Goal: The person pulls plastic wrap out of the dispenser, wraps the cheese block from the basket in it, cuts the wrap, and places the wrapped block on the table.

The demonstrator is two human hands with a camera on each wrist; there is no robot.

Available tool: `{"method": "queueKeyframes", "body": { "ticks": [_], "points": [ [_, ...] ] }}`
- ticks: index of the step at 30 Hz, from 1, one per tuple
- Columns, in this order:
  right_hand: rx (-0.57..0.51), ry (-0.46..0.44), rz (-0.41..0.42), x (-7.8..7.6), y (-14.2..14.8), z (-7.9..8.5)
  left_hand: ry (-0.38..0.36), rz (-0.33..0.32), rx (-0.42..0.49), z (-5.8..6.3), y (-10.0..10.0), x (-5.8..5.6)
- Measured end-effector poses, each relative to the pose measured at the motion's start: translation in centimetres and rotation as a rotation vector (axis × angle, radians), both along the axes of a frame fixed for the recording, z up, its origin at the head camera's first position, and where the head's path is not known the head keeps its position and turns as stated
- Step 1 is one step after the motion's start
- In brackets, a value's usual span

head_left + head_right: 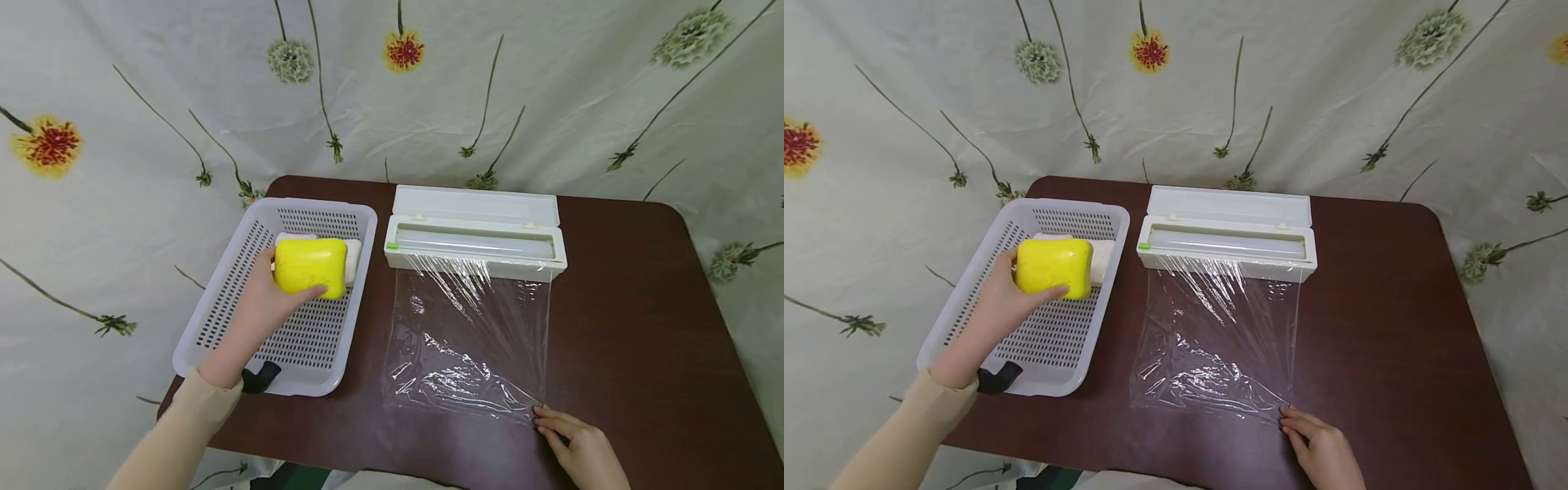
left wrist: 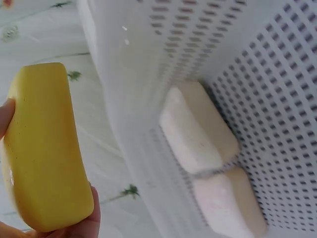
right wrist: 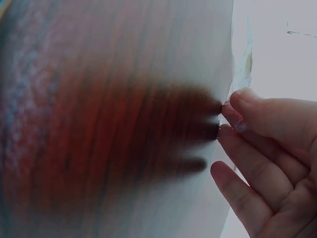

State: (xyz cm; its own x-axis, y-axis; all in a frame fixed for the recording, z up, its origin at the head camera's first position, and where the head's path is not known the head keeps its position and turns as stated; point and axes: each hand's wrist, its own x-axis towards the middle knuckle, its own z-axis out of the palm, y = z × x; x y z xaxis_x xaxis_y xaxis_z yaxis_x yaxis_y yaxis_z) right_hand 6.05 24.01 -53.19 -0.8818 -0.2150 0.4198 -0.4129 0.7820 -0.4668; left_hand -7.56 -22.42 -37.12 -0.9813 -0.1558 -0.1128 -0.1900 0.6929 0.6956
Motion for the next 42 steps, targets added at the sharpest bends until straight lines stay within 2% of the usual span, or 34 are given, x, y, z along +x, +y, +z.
{"method": "queueKeyframes", "body": {
  "ticks": [4, 8, 12, 16, 20, 24, 28, 32, 37, 42],
  "points": [
    [-0.008, 0.005, 0.013, -0.1, 0.0, 0.1, 0.039, -0.021, 0.007, 0.6, 2.1, 1.3],
    [0.005, 0.009, 0.025, -0.3, -0.2, 0.2, 0.005, -0.050, 0.062, 1.0, 4.7, 2.9],
    [0.034, 0.008, 0.027, -0.3, -0.3, 0.3, -0.051, -0.064, 0.132, 0.9, 7.5, 4.3],
    [0.050, 0.002, 0.020, -0.3, -0.3, 0.4, -0.081, -0.067, 0.191, 0.2, 10.2, 5.3],
    [0.063, -0.009, 0.009, -0.3, -0.4, 0.5, -0.078, -0.089, 0.262, -1.6, 13.0, 5.8],
    [0.069, -0.018, 0.007, -0.4, -0.5, 0.5, -0.083, -0.121, 0.277, -4.3, 15.6, 5.8],
    [0.068, -0.021, 0.005, -0.3, -0.5, 0.4, -0.110, -0.136, 0.217, -7.2, 17.7, 5.0],
    [0.078, -0.024, -0.003, -0.2, -0.6, 0.4, -0.138, -0.129, 0.179, -9.4, 19.3, 4.1],
    [0.086, -0.045, -0.010, -0.2, -0.6, 0.5, -0.130, -0.122, 0.143, -10.7, 20.5, 3.3],
    [0.083, -0.075, -0.025, -0.3, -0.6, 0.7, -0.133, -0.120, 0.109, -11.3, 21.3, 2.8]
  ]
}}
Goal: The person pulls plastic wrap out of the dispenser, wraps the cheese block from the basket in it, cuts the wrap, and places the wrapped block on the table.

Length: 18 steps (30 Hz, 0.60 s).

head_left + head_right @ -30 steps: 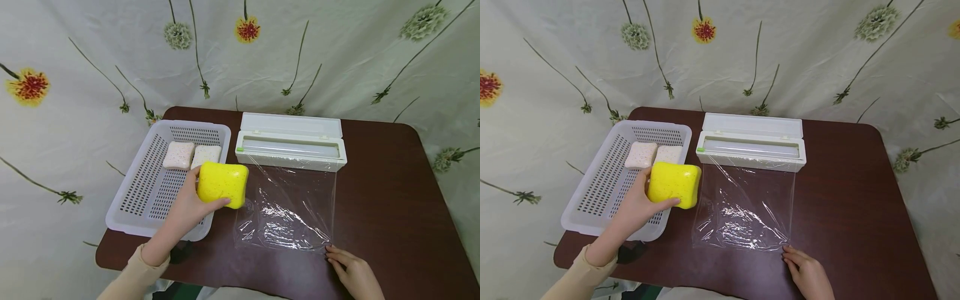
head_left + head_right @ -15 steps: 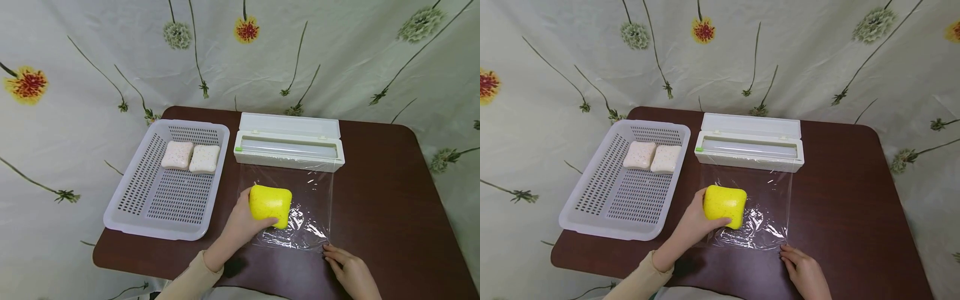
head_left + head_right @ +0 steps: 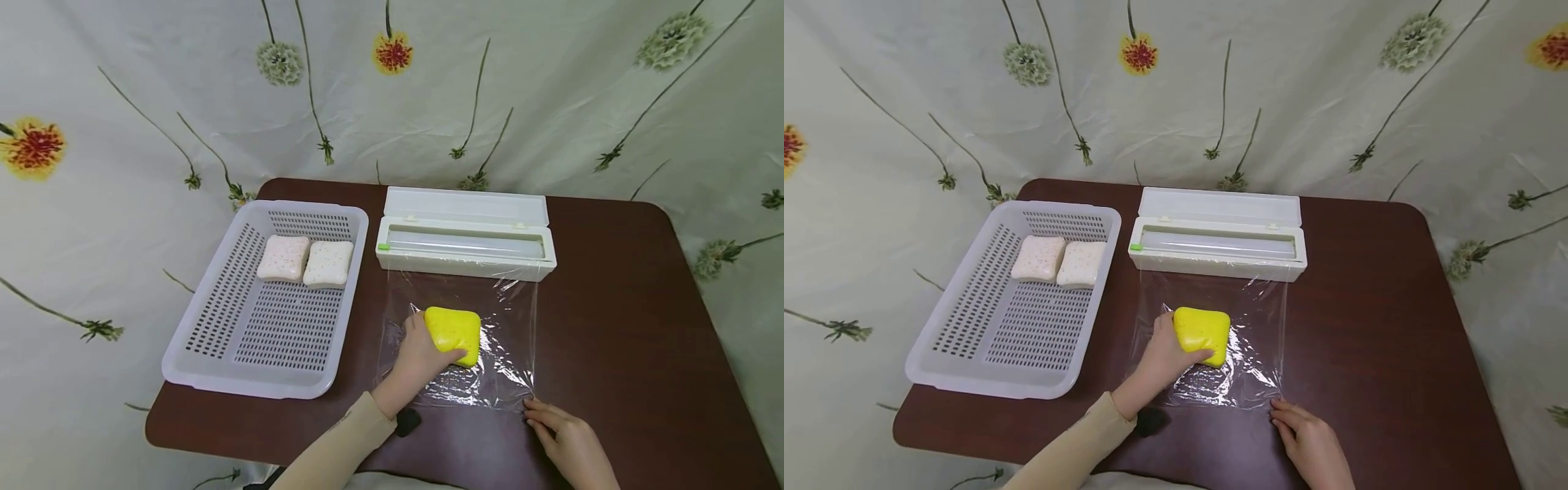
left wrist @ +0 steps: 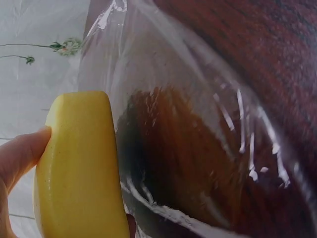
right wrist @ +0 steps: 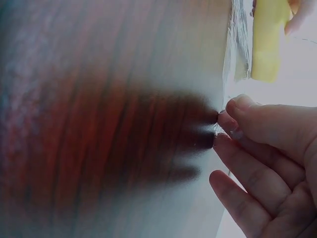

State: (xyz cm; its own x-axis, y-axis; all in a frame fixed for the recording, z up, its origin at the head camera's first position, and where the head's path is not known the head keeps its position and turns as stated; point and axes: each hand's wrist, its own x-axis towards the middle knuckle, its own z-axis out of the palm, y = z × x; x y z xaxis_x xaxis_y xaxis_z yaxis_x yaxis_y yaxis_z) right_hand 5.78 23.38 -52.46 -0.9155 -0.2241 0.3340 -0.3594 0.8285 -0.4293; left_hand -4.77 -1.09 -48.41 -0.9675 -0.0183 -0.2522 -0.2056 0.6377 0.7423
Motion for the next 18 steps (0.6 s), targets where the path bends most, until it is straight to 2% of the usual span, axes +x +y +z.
{"method": "queueKeyframes", "body": {
  "ticks": [5, 12, 15, 18],
  "points": [
    [-0.002, 0.008, 0.006, 0.0, -0.1, 0.1, 0.003, 0.015, -0.035, -0.6, 0.4, 0.0],
    [0.019, 0.013, 0.007, -0.1, -0.2, 0.3, 0.071, 0.007, -0.185, -1.5, 0.7, 0.3],
    [0.022, 0.010, 0.002, -0.1, -0.2, 0.3, 0.062, 0.001, -0.223, -1.7, 0.5, 0.1],
    [0.022, 0.023, 0.005, -0.2, -0.2, 0.3, 0.030, -0.003, -0.206, -1.8, 0.0, -0.1]
  ]
}}
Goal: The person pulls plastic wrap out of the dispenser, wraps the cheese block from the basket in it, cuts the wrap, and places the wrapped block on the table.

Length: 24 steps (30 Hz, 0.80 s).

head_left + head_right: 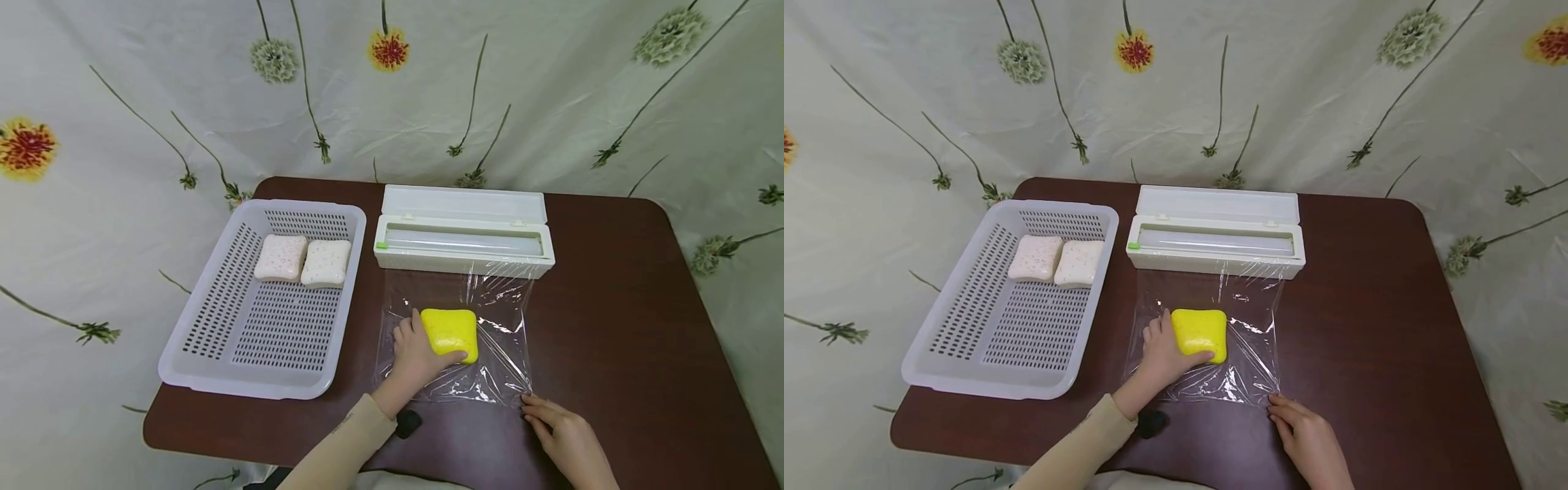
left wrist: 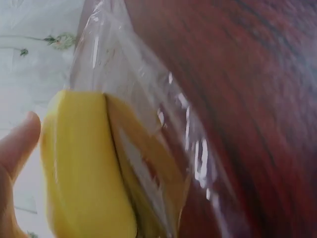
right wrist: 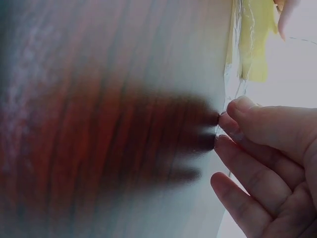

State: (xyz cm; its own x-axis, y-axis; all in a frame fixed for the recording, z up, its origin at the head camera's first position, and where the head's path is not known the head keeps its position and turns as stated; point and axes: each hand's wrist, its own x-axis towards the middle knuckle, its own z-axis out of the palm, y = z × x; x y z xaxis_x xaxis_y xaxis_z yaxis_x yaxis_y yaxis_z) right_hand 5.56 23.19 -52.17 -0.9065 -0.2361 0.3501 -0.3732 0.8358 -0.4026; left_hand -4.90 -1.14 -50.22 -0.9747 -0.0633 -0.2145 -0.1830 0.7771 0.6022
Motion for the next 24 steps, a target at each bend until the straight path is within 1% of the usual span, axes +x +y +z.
{"method": "queueKeyframes", "body": {
  "ticks": [2, 4, 5, 7, 10, 12, 14, 16, 18, 21, 24],
  "points": [
    [0.002, 0.008, 0.002, -0.1, 0.0, 0.0, -0.016, 0.002, 0.048, 0.2, -0.7, -0.1],
    [0.003, 0.006, 0.002, -0.2, 0.0, 0.0, 0.001, -0.005, 0.097, 0.7, -1.8, 0.1],
    [0.002, 0.004, 0.001, -0.2, 0.0, 0.0, 0.018, -0.009, 0.118, 1.0, -2.4, 0.3],
    [0.000, 0.001, -0.002, -0.2, 0.0, 0.1, 0.078, -0.029, 0.126, 1.5, -3.9, 0.8],
    [-0.010, 0.005, -0.005, -0.3, 0.0, 0.0, 0.192, -0.100, 0.086, 2.0, -5.9, 2.1],
    [-0.016, 0.014, -0.005, -0.3, 0.1, 0.0, 0.259, -0.165, 0.043, 1.8, -7.0, 3.1],
    [-0.024, 0.021, -0.006, -0.3, 0.1, -0.1, 0.295, -0.241, 0.013, 1.5, -8.0, 4.1],
    [-0.032, 0.023, -0.005, -0.3, 0.1, -0.1, 0.306, -0.304, -0.005, 1.2, -8.8, 5.1],
    [-0.039, 0.019, -0.005, -0.2, 0.1, -0.1, 0.306, -0.352, -0.017, 0.9, -9.4, 5.9],
    [-0.043, 0.009, -0.008, -0.2, 0.1, -0.1, 0.301, -0.393, -0.047, 0.6, -10.2, 6.7],
    [-0.040, 0.001, -0.014, -0.1, 0.1, -0.1, 0.296, -0.425, -0.097, 0.3, -10.8, 7.2]
  ]
}}
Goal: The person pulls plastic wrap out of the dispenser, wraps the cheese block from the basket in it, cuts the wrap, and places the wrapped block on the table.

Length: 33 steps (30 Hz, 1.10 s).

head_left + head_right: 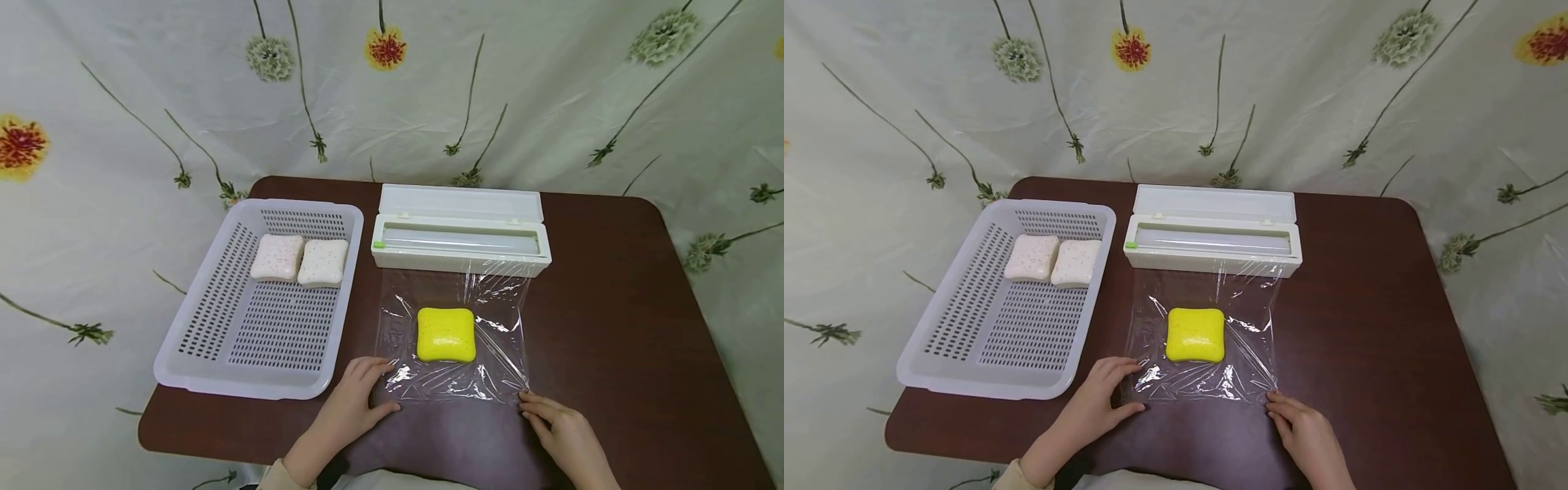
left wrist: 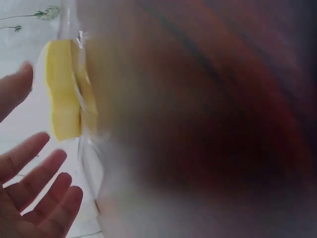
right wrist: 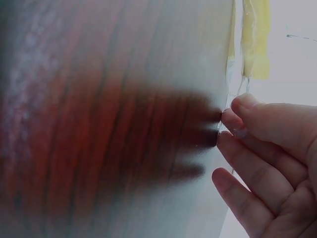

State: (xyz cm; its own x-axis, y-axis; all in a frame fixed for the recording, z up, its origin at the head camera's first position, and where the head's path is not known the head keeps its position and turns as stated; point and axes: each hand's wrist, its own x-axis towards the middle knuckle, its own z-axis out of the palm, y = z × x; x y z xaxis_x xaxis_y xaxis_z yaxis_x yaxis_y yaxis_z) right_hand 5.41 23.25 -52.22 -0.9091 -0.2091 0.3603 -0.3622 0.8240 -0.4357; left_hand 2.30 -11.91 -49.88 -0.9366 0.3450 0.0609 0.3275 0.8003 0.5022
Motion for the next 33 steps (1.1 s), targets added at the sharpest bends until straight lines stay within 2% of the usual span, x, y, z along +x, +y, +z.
{"method": "queueKeyframes", "body": {
  "ticks": [5, 10, 17, 26, 33],
  "points": [
    [-0.005, -0.016, -0.010, 0.0, 0.0, 0.1, 0.059, -0.052, -0.094, -0.4, -0.6, 0.3],
    [0.002, -0.036, -0.029, 0.0, 0.0, 0.1, 0.158, -0.081, -0.113, -1.0, -0.8, 0.4],
    [0.002, -0.059, -0.062, -0.1, 0.0, 0.2, 0.159, -0.026, -0.088, -1.4, -0.8, 0.5],
    [-0.006, -0.019, -0.061, -0.3, 0.0, 0.1, 0.157, 0.083, -0.059, -0.7, -0.4, 0.2],
    [-0.025, 0.057, -0.033, -0.9, 0.5, 0.4, 0.305, 0.118, 0.010, -0.7, -0.2, -0.2]
  ]
}}
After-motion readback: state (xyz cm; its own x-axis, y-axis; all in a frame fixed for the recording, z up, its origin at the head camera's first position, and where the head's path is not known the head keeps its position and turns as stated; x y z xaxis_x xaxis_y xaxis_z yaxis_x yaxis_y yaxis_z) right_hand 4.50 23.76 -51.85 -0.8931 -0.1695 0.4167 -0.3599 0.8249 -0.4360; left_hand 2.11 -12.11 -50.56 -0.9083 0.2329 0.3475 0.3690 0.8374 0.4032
